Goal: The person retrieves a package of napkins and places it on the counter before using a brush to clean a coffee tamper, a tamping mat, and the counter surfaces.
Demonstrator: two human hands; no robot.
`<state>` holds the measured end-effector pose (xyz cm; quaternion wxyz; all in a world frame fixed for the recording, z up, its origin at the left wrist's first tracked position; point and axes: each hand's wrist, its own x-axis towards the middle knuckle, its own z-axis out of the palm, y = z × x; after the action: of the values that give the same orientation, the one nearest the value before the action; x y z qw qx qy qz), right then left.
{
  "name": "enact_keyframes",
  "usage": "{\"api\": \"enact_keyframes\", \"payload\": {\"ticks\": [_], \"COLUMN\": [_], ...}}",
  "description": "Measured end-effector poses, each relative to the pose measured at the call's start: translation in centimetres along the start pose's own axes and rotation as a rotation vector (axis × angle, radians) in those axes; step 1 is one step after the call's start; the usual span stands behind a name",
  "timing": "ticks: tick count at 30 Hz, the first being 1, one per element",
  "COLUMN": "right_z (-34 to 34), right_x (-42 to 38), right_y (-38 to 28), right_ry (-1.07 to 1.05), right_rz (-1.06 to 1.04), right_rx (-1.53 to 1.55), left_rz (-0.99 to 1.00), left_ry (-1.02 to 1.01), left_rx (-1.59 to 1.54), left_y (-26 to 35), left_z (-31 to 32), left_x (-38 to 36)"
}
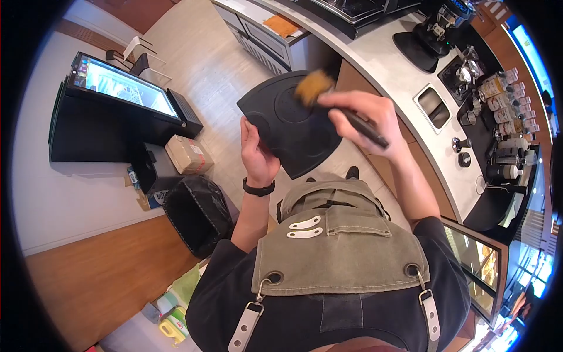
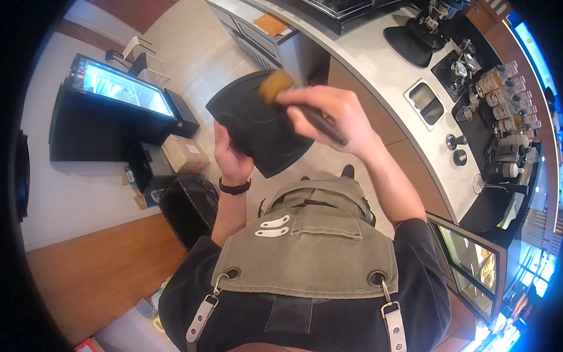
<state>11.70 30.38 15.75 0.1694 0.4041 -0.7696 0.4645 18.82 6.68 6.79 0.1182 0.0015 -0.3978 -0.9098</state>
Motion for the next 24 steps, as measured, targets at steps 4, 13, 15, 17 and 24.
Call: {"api": "enact_keyframes", "payload": {"ticks": [4, 13, 15, 17, 24], "right_z": [-0.5, 2.1, 4.1, 4.9, 3.3], "right_x": [1.2, 1.5, 0.5, -0.9, 1.2], "right_y": [1.8, 2.1, 0.3, -2.1, 0.2], "right_ry": [0.033, 0.030, 0.038, -0.241, 0.034], "right_rz": [0.358, 0.152, 0.053, -0.020, 0.337], "right_rx": [0.027, -0.177, 0.026, 0.361, 0.326], "left_rz": [-0.021, -0.006, 0.016, -0.014, -0.013], "left_ry": [-0.058, -0.084, -0.073, -0.018, -0.123], "left_rx": [0.009, 0.005, 0.008, 0.098, -0.059], "left_y": [0.0, -0.4, -1.0, -1.8, -0.3], "left_z": [-0.2, -1.7, -2.0, -3.7, -1.7], "left_x": [-0.3, -0.3, -0.3, -0.3, -0.2]}}
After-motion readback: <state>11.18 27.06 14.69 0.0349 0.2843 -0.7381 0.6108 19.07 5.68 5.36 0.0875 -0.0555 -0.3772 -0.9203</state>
